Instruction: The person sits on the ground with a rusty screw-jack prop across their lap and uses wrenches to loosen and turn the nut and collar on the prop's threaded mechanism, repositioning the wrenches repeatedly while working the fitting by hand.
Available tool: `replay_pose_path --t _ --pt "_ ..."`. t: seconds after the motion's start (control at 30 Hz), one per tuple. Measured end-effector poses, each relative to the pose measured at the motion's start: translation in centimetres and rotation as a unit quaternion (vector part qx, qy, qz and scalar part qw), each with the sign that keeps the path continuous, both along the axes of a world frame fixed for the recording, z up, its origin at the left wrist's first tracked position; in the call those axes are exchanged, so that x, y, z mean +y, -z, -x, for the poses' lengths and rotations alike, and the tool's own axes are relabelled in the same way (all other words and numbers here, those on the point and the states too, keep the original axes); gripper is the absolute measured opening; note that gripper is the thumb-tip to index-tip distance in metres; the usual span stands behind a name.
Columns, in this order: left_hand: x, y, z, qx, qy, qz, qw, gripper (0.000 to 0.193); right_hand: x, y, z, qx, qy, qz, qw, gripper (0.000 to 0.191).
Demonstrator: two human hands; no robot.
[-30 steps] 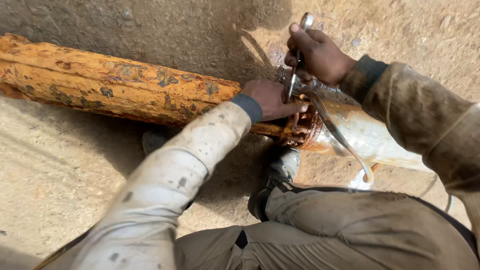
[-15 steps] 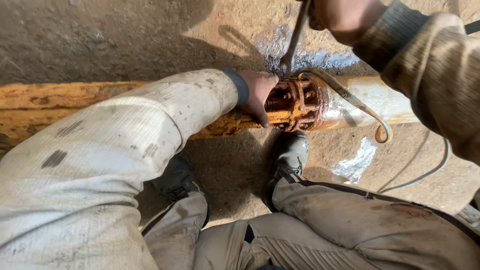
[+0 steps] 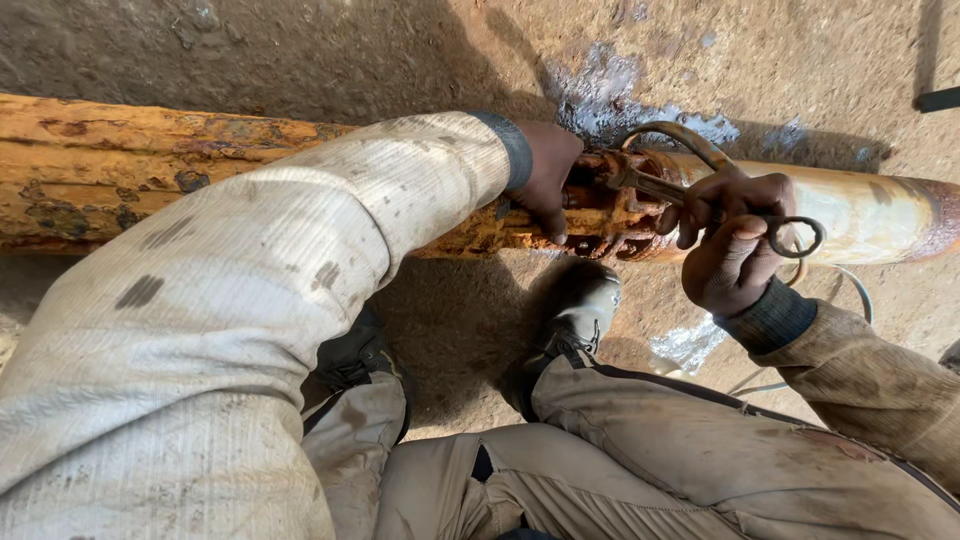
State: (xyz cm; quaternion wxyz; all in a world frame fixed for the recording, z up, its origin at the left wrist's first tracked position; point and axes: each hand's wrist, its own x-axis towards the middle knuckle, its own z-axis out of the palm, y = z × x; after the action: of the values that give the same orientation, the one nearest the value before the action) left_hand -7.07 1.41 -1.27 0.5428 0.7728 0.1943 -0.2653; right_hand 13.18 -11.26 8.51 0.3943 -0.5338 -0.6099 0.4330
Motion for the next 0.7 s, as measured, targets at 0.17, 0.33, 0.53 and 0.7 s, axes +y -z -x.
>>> replay_pose_path --t 0.17,0.33,0.53,0.7 --pt "-0.1 -0.9 0.5 -0.017 -0.027 -0.034 0.999 0.096 0.6 0.6 -1.2 0.029 0.008 0.050 0.998 0.055" --pt "-0.1 -1.5 0.9 -0.012 -0.028 -0.031 0.999 0.093 0.2 0.8 -1.3 0.077 0.049 0.072 0.993 0.055" --pt "0.5 -2.0 0.9 0.010 -0.014 0.002 1.000 0.090 2.1 0.9 -0.4 -0.015 -0.027 0.036 0.999 0.049" --pt "0.2 -0.9 0.5 -0.002 -0.018 -0.025 1.000 0.099 8.6 5.4 -0.5 -0.178 -0.121 0.025 0.976 0.028"
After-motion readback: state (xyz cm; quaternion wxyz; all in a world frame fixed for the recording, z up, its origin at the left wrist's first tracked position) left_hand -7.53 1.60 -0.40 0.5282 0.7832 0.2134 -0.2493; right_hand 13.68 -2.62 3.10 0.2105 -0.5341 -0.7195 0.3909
